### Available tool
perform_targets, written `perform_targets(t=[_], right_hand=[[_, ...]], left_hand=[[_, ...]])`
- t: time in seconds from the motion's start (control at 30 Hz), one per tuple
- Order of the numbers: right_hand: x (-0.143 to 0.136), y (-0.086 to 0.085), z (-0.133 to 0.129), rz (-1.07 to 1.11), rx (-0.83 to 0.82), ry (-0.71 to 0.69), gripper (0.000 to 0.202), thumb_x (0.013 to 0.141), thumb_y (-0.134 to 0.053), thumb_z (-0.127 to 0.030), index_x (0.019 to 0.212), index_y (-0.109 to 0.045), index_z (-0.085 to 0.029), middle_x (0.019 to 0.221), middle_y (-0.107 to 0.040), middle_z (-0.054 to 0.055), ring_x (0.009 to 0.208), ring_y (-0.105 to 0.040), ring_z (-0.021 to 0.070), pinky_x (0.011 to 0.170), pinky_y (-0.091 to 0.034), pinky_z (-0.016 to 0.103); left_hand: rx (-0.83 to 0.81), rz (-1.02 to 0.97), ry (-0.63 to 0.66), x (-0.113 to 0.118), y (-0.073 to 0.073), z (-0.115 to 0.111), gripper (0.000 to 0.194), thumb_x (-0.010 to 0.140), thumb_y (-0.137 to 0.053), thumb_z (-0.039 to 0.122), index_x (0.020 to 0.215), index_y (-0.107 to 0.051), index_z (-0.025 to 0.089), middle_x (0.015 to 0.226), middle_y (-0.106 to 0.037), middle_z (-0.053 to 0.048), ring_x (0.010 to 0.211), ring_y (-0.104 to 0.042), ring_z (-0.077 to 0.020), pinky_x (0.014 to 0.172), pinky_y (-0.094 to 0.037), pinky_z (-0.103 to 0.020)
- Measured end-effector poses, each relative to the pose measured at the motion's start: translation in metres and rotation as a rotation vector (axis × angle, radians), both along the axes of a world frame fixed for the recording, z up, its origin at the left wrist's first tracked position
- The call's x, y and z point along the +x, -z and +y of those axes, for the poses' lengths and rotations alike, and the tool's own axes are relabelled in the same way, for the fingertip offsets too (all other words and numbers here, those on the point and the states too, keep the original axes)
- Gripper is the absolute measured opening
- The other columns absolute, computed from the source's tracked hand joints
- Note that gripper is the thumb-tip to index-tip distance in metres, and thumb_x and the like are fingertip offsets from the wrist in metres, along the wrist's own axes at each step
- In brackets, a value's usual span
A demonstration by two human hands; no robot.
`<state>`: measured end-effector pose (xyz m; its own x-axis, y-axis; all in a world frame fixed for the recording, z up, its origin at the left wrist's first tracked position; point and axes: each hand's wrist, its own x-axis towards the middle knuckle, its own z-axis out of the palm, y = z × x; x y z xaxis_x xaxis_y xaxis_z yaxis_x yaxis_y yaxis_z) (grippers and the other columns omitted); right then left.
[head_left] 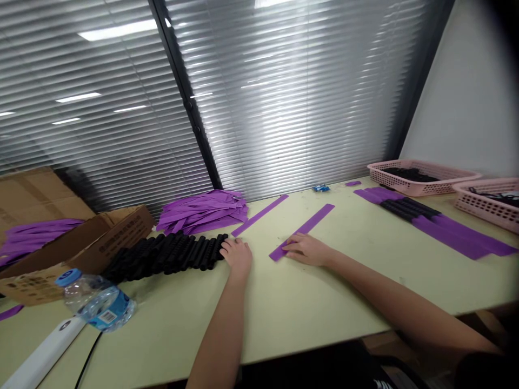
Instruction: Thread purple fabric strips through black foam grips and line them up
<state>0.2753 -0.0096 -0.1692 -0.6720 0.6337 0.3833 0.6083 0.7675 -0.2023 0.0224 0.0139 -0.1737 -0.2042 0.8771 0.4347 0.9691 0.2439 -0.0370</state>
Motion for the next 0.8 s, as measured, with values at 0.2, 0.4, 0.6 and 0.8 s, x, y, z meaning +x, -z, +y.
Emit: perform_targets(t=[0.2,0.4,0.6,0.8], right_hand=[[0.0001,0.0005,0.0006,-0.004,-0.001,0.001,0.039,0.095,-0.041,-0.043,0.119,-0.065,-0.023,0.11,-0.063,0.011,0.099,-0.057,0.0226,0.09,-0.045,0.039],[0.0001,0.0002,0.0,0.004,-0.014,0.003,0.039,0.095,-0.04,-0.044,0.118,-0.065,-0.024,0.11,-0.063,0.011,0.1,-0.058,0.0228,0.09,-0.045,0.039],[0.0003,-0.0014,-0.0009,0.013,-0.023,0.002,0.039,0.095,-0.041,-0.044,0.118,-0.065,-0.023,0.11,-0.063,0.011,0.1,-0.058,0.0226,0.09,-0.045,0.038],[-0.0004,-0.0028,-0.0018,-0.004,-0.03,0.008,0.039,0.095,-0.041,-0.043,0.119,-0.064,-0.023,0.11,-0.063,0.011,0.1,-0.057,0.0227,0.09,-0.045,0.038]], left_hand=[[-0.006,-0.004,0.013,0.0002,0.001,0.0008,0.037,0.086,-0.048,0.032,0.112,-0.063,0.01,0.12,-0.053,-0.023,0.107,-0.047,-0.0374,0.085,-0.035,-0.047],[0.005,0.003,0.007,0.0008,0.0029,0.0016,0.037,0.086,-0.048,0.031,0.113,-0.064,0.011,0.123,-0.053,-0.023,0.106,-0.047,-0.036,0.084,-0.036,-0.046],[0.01,-0.005,0.024,0.0008,0.0024,0.0009,0.035,0.086,-0.045,0.03,0.108,-0.066,0.011,0.124,-0.053,-0.023,0.107,-0.047,-0.0358,0.085,-0.035,-0.047],[0.005,-0.007,0.025,0.0006,-0.0004,-0.0007,0.035,0.086,-0.046,0.03,0.107,-0.066,0.011,0.121,-0.054,-0.022,0.106,-0.047,-0.0365,0.084,-0.035,-0.047]])
